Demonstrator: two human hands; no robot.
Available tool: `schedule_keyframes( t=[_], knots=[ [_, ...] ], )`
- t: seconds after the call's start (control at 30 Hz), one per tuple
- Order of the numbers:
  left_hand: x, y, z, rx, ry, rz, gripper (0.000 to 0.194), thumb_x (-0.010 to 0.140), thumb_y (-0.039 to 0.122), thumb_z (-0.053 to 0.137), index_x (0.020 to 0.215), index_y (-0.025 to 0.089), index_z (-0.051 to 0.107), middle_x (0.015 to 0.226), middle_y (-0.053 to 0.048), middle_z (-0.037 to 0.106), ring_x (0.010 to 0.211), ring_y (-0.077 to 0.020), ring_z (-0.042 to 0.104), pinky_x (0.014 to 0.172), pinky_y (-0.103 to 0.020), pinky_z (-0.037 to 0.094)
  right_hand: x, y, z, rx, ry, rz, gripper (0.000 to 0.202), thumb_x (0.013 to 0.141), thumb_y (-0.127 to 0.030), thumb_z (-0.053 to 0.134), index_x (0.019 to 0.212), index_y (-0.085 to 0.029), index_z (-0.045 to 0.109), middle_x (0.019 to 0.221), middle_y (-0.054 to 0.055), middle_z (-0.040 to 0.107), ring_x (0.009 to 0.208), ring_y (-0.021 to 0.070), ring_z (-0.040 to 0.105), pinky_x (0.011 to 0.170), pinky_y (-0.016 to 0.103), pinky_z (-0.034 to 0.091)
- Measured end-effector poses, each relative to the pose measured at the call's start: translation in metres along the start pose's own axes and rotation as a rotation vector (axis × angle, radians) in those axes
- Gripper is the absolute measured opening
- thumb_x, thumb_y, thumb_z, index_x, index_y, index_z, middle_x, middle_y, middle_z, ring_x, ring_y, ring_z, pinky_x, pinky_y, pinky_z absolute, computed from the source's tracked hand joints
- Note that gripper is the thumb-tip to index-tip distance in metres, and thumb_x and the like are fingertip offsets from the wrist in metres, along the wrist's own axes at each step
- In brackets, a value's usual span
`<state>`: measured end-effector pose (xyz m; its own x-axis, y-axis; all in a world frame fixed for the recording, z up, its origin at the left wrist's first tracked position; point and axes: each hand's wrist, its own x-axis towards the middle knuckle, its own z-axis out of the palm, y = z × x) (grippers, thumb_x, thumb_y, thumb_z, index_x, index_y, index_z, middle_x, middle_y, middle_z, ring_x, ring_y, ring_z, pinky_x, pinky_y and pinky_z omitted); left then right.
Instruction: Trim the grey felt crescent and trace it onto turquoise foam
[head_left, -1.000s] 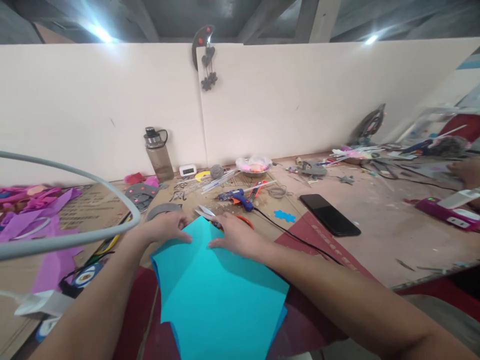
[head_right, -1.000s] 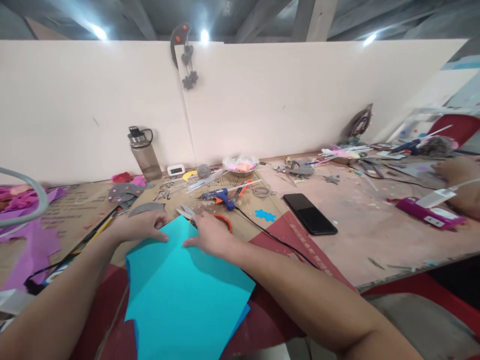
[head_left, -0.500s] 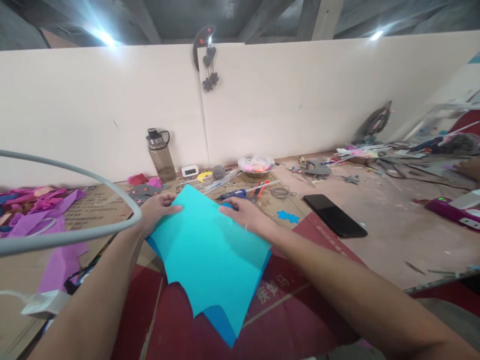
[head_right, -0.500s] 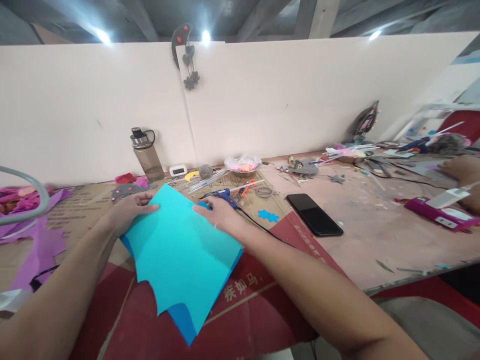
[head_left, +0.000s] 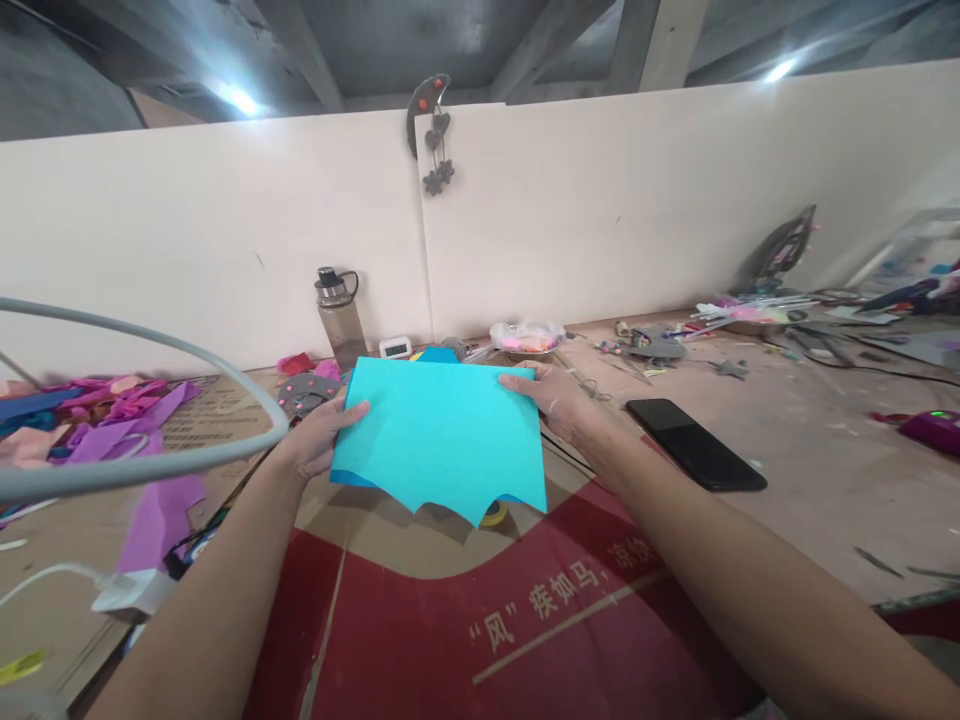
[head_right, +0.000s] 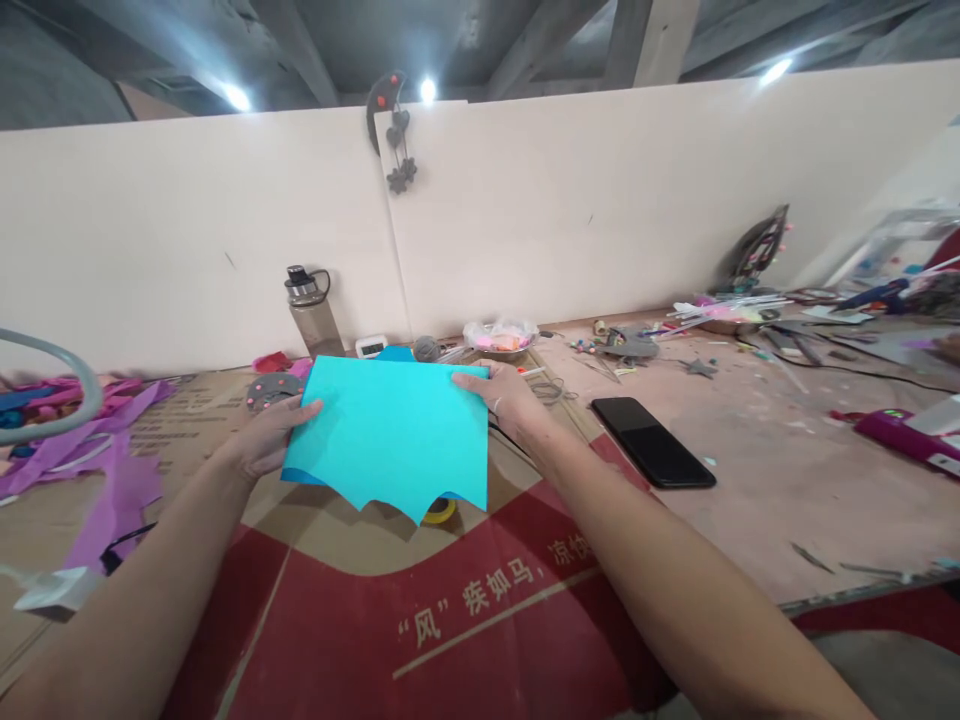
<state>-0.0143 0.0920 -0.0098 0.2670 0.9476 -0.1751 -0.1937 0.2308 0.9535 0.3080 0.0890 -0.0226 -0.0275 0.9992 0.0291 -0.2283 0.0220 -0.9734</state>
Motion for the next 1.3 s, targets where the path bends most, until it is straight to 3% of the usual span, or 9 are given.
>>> schedule_keyframes(
  t=[0.13,0.27,0.37,0.53,0.77,1.0,1.17,1.3],
  knots=[
    [0.003,-0.004,0.003,0.018,0.063,0.037,0.039,0.062,0.023,0.083,0.096,0.011,0.069,0.091,-0.015,0.074,0.069,-0.0261,0.071,0.064,-0.037,0.06,0.004,0.004,-0.001,0.131,0.066,-0.051,0.04,0.055,-0.037,0.084,0.086,-0.021,0.065,0.074,0.001,0.07,0.066,0.0187,0.063,0.063,0.033,0.052],
    [0.009,-0.006,0.002,0.005,0.21,0.12,0.039,0.062,0.021,0.082,0.098,0.011,0.068,0.085,-0.012,0.075,0.065,-0.025,0.07,0.061,-0.037,0.06,0.002,0.01,0.002,0.211,-0.052,0.002,0.044,0.055,-0.034,0.085,0.093,-0.021,0.067,0.092,0.005,0.074,0.079,0.0233,0.067,0.073,0.038,0.055],
    [0.013,-0.009,-0.001,-0.022,0.304,0.172,0.03,0.068,0.024,0.078,0.093,0.011,0.069,0.082,-0.011,0.074,0.063,-0.0236,0.07,0.059,-0.035,0.06,0.002,0.015,0.004,0.206,-0.081,0.024,0.042,0.053,-0.032,0.086,0.09,-0.019,0.068,0.092,0.007,0.075,0.081,0.026,0.068,0.076,0.042,0.055],
    [0.017,-0.014,-0.006,-0.116,0.284,0.217,0.022,0.081,0.03,0.067,0.096,0.013,0.069,0.085,-0.012,0.075,0.08,-0.0249,0.071,0.071,-0.035,0.06,0.01,0.018,-0.001,0.281,0.145,-0.14,0.032,0.062,-0.038,0.078,0.086,-0.02,0.067,0.081,0.005,0.074,0.081,0.0249,0.068,0.074,0.041,0.054],
    [0.019,-0.015,-0.017,-0.161,0.349,0.274,0.029,0.084,0.026,0.063,0.112,0.017,0.066,0.097,-0.012,0.074,0.092,-0.0252,0.07,0.084,-0.041,0.057,0.027,0.016,-0.025,0.25,0.576,-0.419,0.024,0.071,-0.037,0.065,0.088,-0.022,0.06,0.088,-0.002,0.069,0.085,0.0165,0.062,0.084,0.035,0.05],
    [0.017,-0.015,-0.013,-0.148,0.348,0.274,0.024,0.089,0.022,0.054,0.109,0.017,0.066,0.095,-0.01,0.074,0.094,-0.0239,0.069,0.086,-0.041,0.056,0.032,0.008,-0.036,0.362,0.755,-0.481,0.012,0.08,-0.03,0.058,0.087,-0.021,0.056,0.083,-0.005,0.063,0.077,0.0111,0.058,0.084,0.031,0.049],
    [0.017,-0.015,-0.014,-0.116,0.352,0.265,0.021,0.087,0.024,0.058,0.105,0.017,0.066,0.093,-0.01,0.074,0.09,-0.0228,0.07,0.085,-0.039,0.056,0.037,0.01,-0.038,0.408,0.669,-0.396,0.012,0.082,-0.03,0.059,0.089,-0.021,0.055,0.087,-0.004,0.066,0.082,0.013,0.061,0.084,0.034,0.051],
    [0.013,-0.015,-0.013,-0.087,0.323,0.257,0.021,0.083,0.027,0.064,0.1,0.017,0.067,0.087,-0.008,0.074,0.075,-0.0196,0.07,0.073,-0.032,0.057,0.031,0.013,-0.027,0.387,0.424,-0.221,0.02,0.075,-0.032,0.067,0.091,-0.022,0.062,0.089,-0.001,0.07,0.084,0.0181,0.064,0.083,0.036,0.052]
  ],
)
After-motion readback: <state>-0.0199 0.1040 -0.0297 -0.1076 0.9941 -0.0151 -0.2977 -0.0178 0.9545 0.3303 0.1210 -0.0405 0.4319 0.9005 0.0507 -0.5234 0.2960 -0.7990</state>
